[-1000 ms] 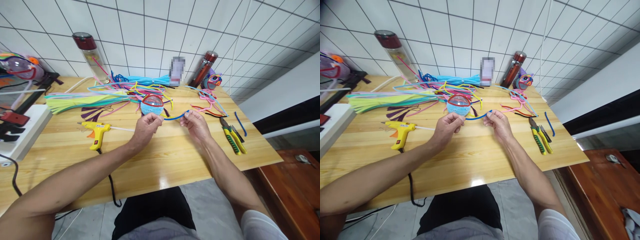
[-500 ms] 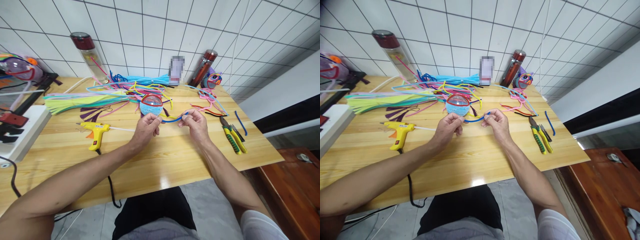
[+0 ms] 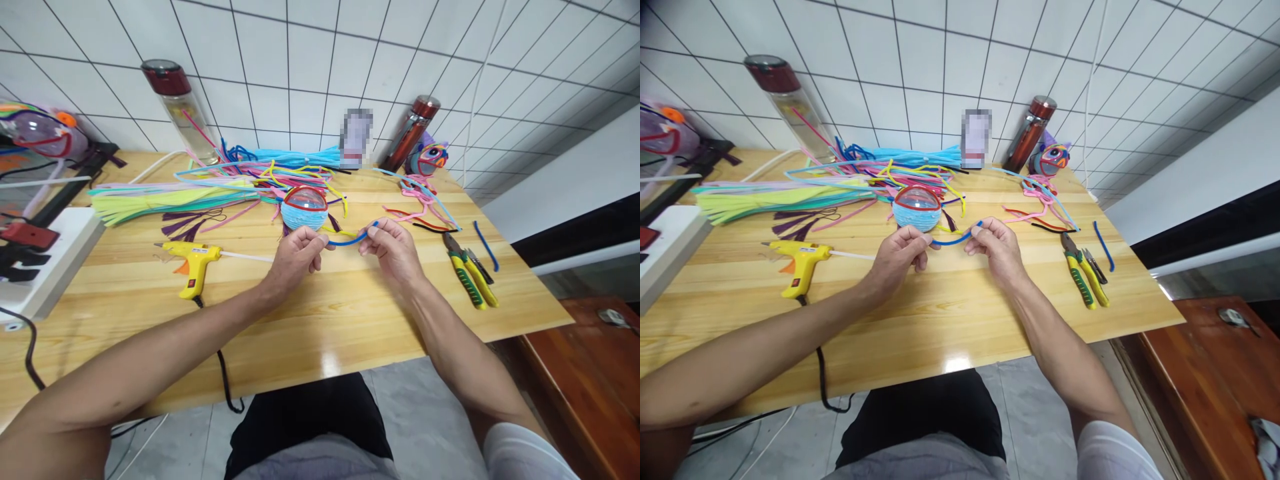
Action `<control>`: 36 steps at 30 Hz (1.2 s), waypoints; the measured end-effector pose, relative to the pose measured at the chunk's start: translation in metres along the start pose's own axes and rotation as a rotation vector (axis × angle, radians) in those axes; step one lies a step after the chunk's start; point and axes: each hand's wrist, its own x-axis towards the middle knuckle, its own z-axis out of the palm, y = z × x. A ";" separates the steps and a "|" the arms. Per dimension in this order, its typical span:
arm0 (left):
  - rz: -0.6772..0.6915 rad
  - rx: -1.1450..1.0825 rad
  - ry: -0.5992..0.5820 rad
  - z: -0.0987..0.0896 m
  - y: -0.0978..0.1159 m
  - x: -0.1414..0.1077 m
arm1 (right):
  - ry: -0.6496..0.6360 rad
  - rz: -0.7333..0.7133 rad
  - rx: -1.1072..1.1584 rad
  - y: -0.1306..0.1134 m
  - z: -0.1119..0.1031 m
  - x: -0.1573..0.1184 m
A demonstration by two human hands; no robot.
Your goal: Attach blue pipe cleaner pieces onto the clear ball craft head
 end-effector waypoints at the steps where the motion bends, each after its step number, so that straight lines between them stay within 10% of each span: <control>1: 0.004 -0.009 0.002 0.000 0.001 0.000 | 0.007 0.012 0.012 0.000 -0.001 0.001; 36: -0.104 0.062 -0.075 0.005 -0.005 -0.004 | -0.082 -0.016 -0.133 0.017 0.014 -0.009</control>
